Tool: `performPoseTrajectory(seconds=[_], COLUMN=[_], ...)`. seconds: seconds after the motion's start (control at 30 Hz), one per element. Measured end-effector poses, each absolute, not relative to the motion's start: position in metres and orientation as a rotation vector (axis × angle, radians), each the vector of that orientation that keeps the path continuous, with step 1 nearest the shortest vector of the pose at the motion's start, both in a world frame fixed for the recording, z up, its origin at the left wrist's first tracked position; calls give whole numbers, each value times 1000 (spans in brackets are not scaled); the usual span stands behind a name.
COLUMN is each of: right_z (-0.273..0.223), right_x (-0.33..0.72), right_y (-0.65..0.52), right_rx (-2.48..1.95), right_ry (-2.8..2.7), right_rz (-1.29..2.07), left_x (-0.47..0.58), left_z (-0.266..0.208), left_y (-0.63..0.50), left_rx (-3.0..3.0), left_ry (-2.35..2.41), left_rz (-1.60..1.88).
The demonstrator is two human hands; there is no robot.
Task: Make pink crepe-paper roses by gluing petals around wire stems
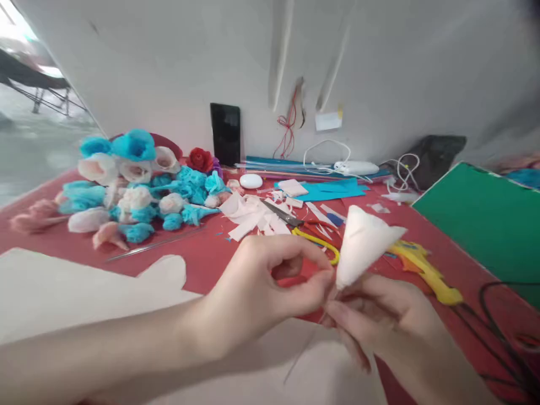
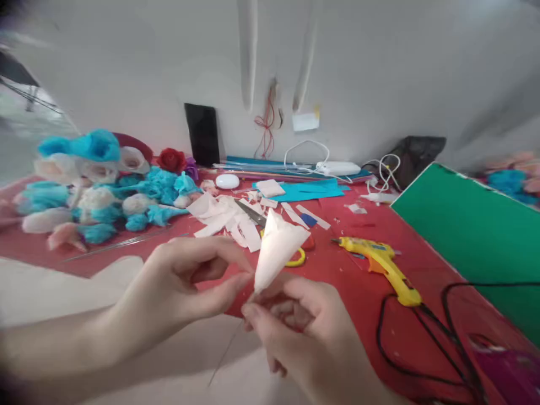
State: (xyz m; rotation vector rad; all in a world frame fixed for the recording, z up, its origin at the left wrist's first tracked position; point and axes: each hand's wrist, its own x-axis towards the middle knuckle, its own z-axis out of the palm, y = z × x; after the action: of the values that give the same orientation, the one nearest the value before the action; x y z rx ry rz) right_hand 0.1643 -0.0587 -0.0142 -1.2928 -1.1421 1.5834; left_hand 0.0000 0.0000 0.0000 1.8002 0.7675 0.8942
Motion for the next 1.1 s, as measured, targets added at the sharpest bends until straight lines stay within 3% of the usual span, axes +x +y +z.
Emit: performPoseTrajectory(seconds=[0.33, 0.63, 0.83, 1.1], right_z=[-13, -13, -15, -22], right_x=[167, 177, 179, 181], right_y=[-54, -47, -43, -37], right_rx=[-1172, -801, -725, -944], right_ry=[-1076, -1359, -1387, -1508], right_rz=[1465, 1437, 1477, 964], left_x=[0, 1, 0, -1], left_z=[-5, -7, -16, -5], left_y=[10, 12, 27, 15], left_rx=[1455, 1348, 1462, 1495], left_ry=[494, 651, 707, 545], left_rz=[1065, 675, 606, 509])
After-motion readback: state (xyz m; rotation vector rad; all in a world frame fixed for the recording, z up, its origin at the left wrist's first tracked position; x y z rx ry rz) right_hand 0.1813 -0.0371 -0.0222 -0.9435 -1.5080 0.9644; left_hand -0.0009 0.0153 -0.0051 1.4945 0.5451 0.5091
